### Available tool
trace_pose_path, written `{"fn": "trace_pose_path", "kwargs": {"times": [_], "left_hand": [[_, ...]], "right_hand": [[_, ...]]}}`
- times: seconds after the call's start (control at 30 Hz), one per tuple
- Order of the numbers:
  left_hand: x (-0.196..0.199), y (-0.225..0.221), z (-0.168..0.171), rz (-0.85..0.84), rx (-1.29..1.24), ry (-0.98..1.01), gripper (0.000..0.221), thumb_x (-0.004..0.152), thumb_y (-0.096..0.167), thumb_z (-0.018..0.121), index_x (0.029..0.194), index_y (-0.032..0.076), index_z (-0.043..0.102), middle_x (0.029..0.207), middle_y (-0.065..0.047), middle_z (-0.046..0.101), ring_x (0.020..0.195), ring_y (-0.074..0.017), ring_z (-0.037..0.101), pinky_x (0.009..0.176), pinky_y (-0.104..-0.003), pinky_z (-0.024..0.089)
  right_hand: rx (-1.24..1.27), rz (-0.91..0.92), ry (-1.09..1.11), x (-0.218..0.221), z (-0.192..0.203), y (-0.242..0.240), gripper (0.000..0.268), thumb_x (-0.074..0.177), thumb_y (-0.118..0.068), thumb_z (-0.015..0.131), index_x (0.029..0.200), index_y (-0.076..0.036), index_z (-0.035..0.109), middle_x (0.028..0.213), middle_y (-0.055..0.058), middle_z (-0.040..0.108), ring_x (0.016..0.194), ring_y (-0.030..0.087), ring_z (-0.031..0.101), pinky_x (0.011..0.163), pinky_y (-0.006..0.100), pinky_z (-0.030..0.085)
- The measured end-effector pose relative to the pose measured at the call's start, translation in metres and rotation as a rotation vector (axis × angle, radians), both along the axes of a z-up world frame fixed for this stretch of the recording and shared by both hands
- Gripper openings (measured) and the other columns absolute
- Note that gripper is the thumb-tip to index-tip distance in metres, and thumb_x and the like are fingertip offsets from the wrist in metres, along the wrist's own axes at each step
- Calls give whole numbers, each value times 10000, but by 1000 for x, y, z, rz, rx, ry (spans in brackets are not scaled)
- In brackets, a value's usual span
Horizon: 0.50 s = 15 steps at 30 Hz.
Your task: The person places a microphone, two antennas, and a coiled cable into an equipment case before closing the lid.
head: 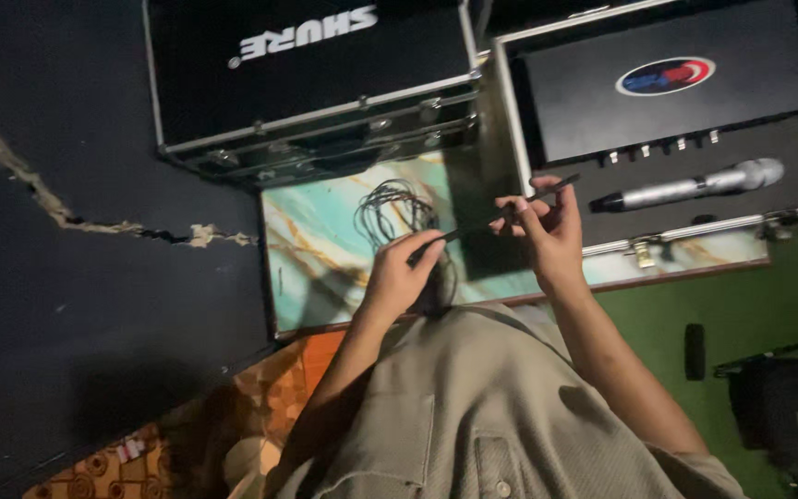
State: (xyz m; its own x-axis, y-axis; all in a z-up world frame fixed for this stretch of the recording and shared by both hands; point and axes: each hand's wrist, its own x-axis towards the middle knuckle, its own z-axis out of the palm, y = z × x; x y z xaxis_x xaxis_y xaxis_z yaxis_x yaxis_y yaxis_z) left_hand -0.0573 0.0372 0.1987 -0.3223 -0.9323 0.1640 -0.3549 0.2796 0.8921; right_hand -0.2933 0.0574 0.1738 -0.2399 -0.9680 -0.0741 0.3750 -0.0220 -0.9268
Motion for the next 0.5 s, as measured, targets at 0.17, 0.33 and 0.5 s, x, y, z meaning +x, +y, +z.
{"fn": "trace_pose_path", "kwargs": {"times": [0.17,0.33,0.5], "left_hand": [[-37,12,5,11,38,38,193,961,156,731,1111,34,743,980,-113,755,904,-212,740,788,-303,552],[-101,31,-12,92,245,105,196,942,159,752,1111,59,751,877,-21,716,758,-84,597,656,-240,470],[-159,38,-12,58,178,74,194,938,130,746,1118,58,743,901,-15,676,699,-79,529,602,-262,427]], "right_hand": [[37,16,-32,-58,3,15,221,1043,-40,585,1214,-65,447,1152,214,722,902,247,750,830,352,617],[8,44,-48,-125,-11,29,169,1042,-24,604,1170,-43,495,1153,228,720,905,269,750,847,378,624],[-96,-32,-10,-183,-8,40,313,1015,3,626,1250,-94,443,1100,203,704,891,253,732,816,369,600]]}}
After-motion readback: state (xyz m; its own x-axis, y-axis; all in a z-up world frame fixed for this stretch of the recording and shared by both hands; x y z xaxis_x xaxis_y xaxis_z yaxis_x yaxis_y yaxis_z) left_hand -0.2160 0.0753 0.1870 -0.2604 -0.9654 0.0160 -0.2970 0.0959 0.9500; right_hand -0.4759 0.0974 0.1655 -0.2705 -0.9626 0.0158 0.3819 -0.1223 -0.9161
